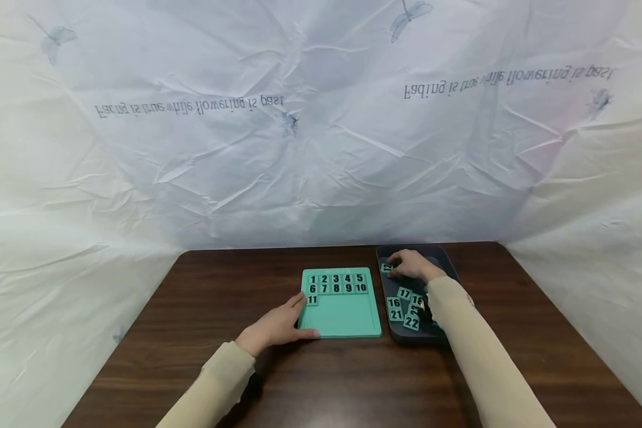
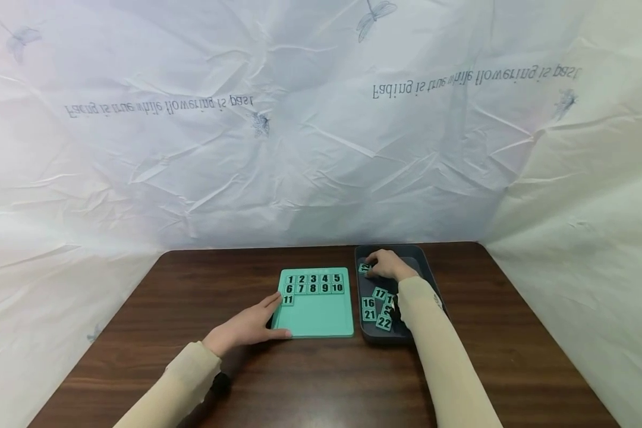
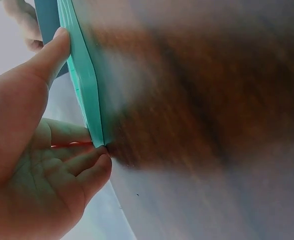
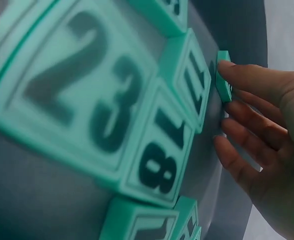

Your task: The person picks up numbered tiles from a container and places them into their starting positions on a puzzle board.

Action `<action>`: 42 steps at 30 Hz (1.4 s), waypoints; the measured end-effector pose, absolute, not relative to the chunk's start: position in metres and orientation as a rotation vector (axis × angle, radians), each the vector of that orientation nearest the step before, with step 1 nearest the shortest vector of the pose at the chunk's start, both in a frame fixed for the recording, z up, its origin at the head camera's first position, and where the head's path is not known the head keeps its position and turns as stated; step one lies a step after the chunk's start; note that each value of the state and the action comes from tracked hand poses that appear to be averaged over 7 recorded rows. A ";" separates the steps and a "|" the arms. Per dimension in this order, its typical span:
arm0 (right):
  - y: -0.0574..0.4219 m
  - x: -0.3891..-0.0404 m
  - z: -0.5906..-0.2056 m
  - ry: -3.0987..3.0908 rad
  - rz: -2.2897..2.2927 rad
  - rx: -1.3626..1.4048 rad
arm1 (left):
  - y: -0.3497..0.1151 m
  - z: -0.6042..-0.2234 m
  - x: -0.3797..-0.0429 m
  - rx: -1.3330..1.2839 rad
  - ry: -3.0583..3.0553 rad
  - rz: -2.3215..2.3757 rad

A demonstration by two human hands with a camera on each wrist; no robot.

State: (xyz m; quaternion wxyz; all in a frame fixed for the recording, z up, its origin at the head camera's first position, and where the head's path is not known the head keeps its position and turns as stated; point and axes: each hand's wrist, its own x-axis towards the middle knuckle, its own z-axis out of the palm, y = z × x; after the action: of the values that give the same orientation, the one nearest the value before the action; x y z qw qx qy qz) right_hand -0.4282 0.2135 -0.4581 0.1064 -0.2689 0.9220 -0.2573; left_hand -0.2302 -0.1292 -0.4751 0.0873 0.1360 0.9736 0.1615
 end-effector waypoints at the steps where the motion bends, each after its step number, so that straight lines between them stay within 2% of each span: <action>1: 0.214 -0.427 -0.458 2.719 -0.761 -0.803 | -0.130 -0.475 -0.230 0.404 2.900 0.485; 14: 0.215 -0.414 -0.449 2.551 -0.752 -0.789 | -0.128 -0.473 -0.231 0.410 2.901 0.484; 42: 0.223 -0.406 -0.449 2.628 -0.674 -0.932 | -0.129 -0.478 -0.232 0.409 2.906 0.485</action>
State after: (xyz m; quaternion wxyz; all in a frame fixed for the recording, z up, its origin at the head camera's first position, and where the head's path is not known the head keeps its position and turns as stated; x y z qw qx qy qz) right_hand -0.4059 0.2227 -0.4491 0.1360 -0.3218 0.9076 -0.2328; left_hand -0.2320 -0.1295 -0.4776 0.0835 0.1369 0.9736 0.1624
